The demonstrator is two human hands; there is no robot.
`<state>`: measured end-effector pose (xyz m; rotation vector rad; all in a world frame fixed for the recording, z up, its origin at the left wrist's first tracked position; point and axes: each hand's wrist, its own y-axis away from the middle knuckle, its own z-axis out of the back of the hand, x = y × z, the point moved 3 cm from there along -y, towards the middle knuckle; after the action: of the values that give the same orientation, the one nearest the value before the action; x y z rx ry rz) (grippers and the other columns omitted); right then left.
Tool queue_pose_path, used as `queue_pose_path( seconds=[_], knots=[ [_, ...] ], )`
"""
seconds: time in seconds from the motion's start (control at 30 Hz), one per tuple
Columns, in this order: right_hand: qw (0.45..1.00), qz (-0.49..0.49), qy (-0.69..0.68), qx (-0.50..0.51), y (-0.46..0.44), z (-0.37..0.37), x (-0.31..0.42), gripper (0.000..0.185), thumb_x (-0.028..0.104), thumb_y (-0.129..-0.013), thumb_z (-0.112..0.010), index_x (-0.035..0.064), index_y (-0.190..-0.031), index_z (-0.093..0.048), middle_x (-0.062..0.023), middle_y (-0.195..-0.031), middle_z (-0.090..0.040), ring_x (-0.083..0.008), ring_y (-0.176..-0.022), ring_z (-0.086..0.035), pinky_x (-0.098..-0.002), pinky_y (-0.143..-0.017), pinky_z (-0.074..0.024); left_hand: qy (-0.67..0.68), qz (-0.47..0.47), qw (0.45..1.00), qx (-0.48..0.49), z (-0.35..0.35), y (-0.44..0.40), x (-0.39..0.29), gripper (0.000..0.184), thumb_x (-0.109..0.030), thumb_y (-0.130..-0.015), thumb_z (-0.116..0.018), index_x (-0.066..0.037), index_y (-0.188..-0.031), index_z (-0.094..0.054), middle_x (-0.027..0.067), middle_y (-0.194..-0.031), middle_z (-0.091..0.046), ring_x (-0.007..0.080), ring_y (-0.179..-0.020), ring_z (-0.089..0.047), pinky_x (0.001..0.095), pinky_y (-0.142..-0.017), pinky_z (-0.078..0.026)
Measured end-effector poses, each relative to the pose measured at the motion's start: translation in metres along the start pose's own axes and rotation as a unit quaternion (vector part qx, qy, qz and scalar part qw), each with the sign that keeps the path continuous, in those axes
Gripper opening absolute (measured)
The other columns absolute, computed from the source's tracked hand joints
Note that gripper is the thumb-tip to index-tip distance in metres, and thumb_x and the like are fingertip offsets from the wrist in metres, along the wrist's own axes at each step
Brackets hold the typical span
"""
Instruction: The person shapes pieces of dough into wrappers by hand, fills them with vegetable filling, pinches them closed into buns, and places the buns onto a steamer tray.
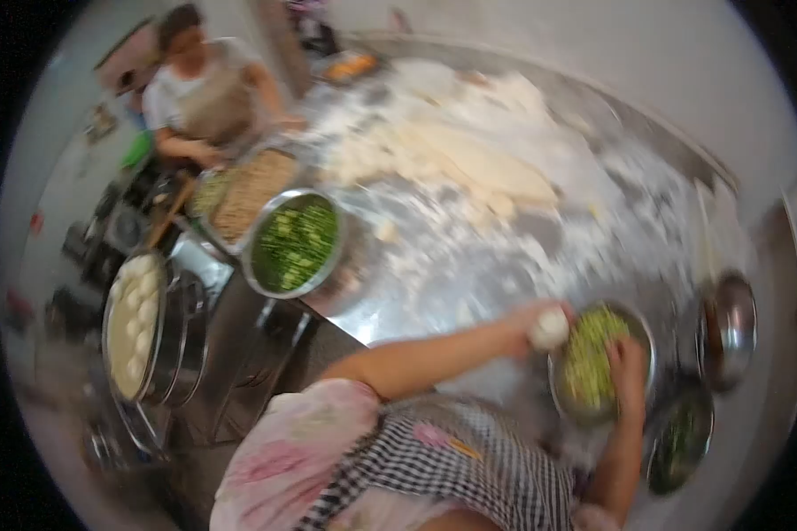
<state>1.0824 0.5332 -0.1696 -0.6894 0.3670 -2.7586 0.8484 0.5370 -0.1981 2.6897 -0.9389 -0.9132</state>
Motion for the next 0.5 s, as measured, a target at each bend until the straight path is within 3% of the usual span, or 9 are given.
queue_pose_path(
  seconds=[0.03, 0.1, 0.23, 0.5],
  knots=[
    [0.985, -0.073, -0.144, 0.067, -0.015, 0.02, 0.045, 0.016, 0.011, -0.083, -0.06, -0.0042, -0.077, -0.056, -0.0121, -0.065, -0.054, -0.0198, -0.059, -0.051, -0.033, -0.057, -0.0397, 0.034, 0.017, 0.999, -0.024, 0.003, 0.004, -0.011, 0.023, -0.033, -0.091, -0.048, -0.014, -0.089, -0.061, 0.0017, -0.079, -0.063, 0.0142, -0.067, -0.062, 0.0305, -0.055, -0.051],
    [0.944, -0.068, -0.311, 0.089, -0.027, 0.027, 0.086, 0.012, 0.009, -0.082, -0.061, -0.0028, -0.08, -0.059, -0.0026, -0.069, -0.055, -0.0089, -0.063, -0.049, -0.0266, -0.057, -0.0396, 0.061, 0.013, 0.996, -0.067, 0.006, 0.006, -0.025, 0.026, -0.034, -0.091, -0.048, -0.012, -0.089, -0.06, 0.0035, -0.08, -0.062, 0.017, -0.065, -0.061, 0.0325, -0.056, -0.051],
    [0.932, -0.018, -0.341, 0.121, -0.033, -0.002, 0.134, 0.007, 0.006, -0.081, -0.062, -0.0004, -0.079, -0.06, 0.0011, -0.068, -0.053, -0.0055, -0.062, -0.045, -0.022, -0.055, -0.0372, 0.017, -0.064, 0.986, -0.151, -0.009, 0.033, -0.048, 0.026, -0.03, -0.092, -0.049, -0.006, -0.091, -0.059, 0.0064, -0.08, -0.062, 0.0182, -0.069, -0.061, 0.0325, -0.057, -0.05],
    [0.911, -0.043, -0.336, 0.237, -0.051, -0.036, 0.177, 0.01, 0.005, -0.08, -0.063, 0.0009, -0.075, -0.056, 0.002, -0.064, -0.049, -0.005, -0.058, -0.043, -0.021, -0.052, -0.035, -0.18, -0.25, 0.937, -0.166, 0.011, 0.073, -0.064, 0.019, -0.02, -0.088, -0.054, -0.004, -0.087, -0.065, 0.0062, -0.083, -0.062, 0.0129, -0.075, -0.058, 0.0247, -0.065, -0.046]
  ],
)
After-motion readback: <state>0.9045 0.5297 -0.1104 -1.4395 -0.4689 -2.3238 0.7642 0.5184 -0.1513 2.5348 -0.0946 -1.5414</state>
